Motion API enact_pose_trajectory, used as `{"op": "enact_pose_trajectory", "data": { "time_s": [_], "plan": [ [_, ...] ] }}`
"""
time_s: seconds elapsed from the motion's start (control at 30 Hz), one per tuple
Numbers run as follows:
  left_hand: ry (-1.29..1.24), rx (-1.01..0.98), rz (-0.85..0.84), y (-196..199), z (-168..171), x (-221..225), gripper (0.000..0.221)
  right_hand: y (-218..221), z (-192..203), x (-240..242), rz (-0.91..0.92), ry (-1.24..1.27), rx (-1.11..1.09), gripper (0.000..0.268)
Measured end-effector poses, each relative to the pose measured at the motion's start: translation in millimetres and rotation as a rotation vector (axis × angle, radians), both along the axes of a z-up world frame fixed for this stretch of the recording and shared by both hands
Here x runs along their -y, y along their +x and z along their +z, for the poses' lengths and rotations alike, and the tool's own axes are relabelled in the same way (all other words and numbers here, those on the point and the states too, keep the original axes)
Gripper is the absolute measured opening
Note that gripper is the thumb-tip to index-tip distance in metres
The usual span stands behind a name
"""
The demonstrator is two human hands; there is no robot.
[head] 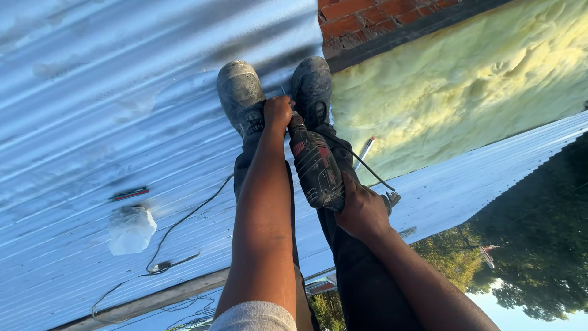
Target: The person uses a corded drill to drive screws into a corrugated metal roof sheet, securing it to the roof structure. They repeatedly pick up screws from a plastic bag, position them, and drive them in while walking along the roof surface.
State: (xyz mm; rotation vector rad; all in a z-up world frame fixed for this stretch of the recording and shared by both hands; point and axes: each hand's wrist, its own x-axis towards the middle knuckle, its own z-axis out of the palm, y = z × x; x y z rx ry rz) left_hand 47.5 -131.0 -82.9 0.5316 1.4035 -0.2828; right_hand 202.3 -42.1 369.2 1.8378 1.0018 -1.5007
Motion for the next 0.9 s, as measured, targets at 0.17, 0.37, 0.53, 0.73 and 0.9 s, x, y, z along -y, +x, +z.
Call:
{"op": "enact_pose_trajectory", "data": {
  "time_s": [0.17,0.37,0.53,0.73,0.9],
  "plan": [
    [0.083,0.006,-0.158,-1,21,-11,0.040,0,4,-5,0.003,-0.011,0.015,0.079],
    [0.046,-0.036,-0.178,3,10,1,0.043,5,0,1,0.007,-0.025,0.009,0.081],
    [-0.030,-0.092,0.009,2,2,10,0.046,5,-2,5,0.010,-0.018,0.005,0.081],
    [-0.019,-0.032,0.011,0,6,3,0.043,5,1,-7,0.019,-0.066,-0.005,0.085],
    [-0.019,-0.042,-0.020,1,17,-8,0.043,5,1,-1,0.014,-0.041,0.000,0.085]
  ]
}}
